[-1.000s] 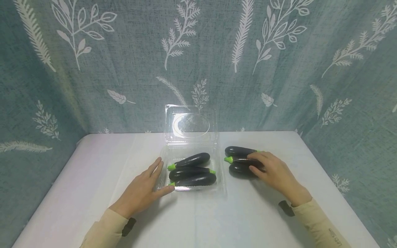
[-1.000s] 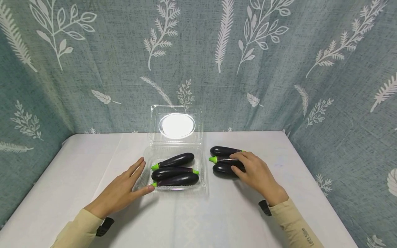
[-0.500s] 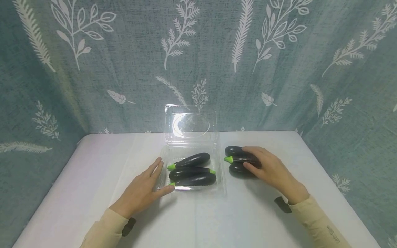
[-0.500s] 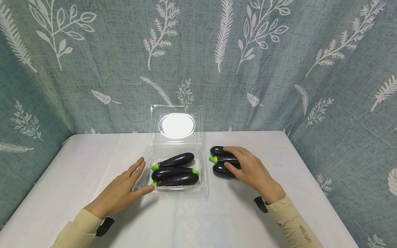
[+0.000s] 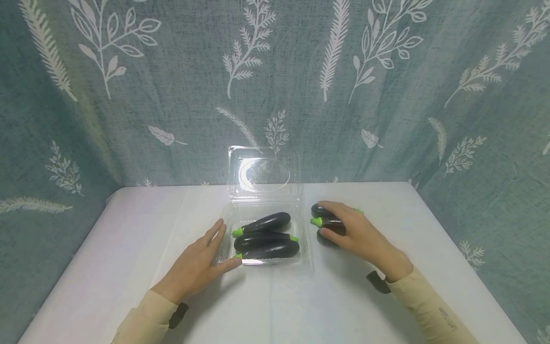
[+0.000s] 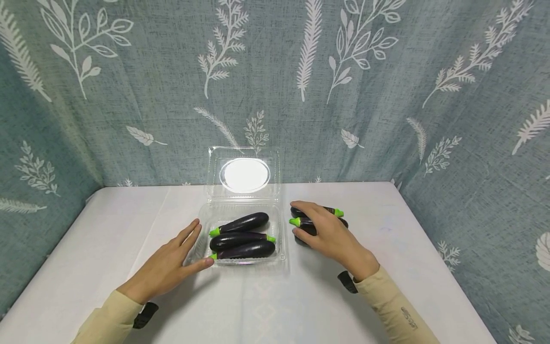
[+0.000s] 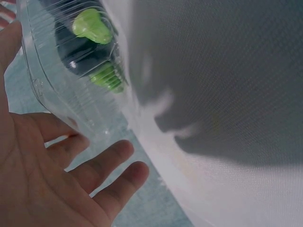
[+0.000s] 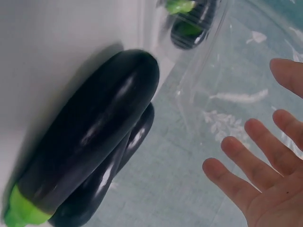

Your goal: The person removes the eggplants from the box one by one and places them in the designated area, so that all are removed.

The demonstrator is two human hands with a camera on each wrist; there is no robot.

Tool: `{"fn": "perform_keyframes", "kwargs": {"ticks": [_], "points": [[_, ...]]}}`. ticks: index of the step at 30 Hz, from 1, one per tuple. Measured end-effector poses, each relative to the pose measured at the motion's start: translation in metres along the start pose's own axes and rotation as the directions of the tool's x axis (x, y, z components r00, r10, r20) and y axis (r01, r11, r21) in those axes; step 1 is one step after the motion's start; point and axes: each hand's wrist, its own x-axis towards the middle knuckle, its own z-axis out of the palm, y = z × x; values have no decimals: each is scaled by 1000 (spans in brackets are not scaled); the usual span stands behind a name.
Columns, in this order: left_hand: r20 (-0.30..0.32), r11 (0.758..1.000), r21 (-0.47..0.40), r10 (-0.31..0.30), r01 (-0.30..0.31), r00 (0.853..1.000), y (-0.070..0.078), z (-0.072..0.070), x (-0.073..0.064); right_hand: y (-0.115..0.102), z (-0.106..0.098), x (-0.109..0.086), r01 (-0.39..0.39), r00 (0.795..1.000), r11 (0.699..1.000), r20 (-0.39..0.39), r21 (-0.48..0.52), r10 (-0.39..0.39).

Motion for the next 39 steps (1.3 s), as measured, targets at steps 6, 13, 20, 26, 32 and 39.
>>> {"fn": "perform_keyframes", "kwargs": {"ticks": [6,13,20,26,32,39], "points": [[2,1000,-6,-5,5,1000,-1,0,0,-10,6,8,38,999,999,16,0,-38],[0,1000,-10,1,-1,1000,-1,1,-1,-19,22,12,56,997,998,54,-7,-56],[-4,1000,-10,3,-3,1000,-1,1,-1,-26,37,19,86,992,996,91,-6,-85],[-6,1000,-12,-2,2,1000,-1,1,-1,-31,45,27,142,983,990,115,14,-143],[-3,1000,-11,-2,2,1000,-1,1,-1,-34,53,33,168,974,986,155,10,-167],[-4,1000,-17,-8,8,1000,-2,1,-2,-40,60,39,155,960,988,237,-1,-151]]}}
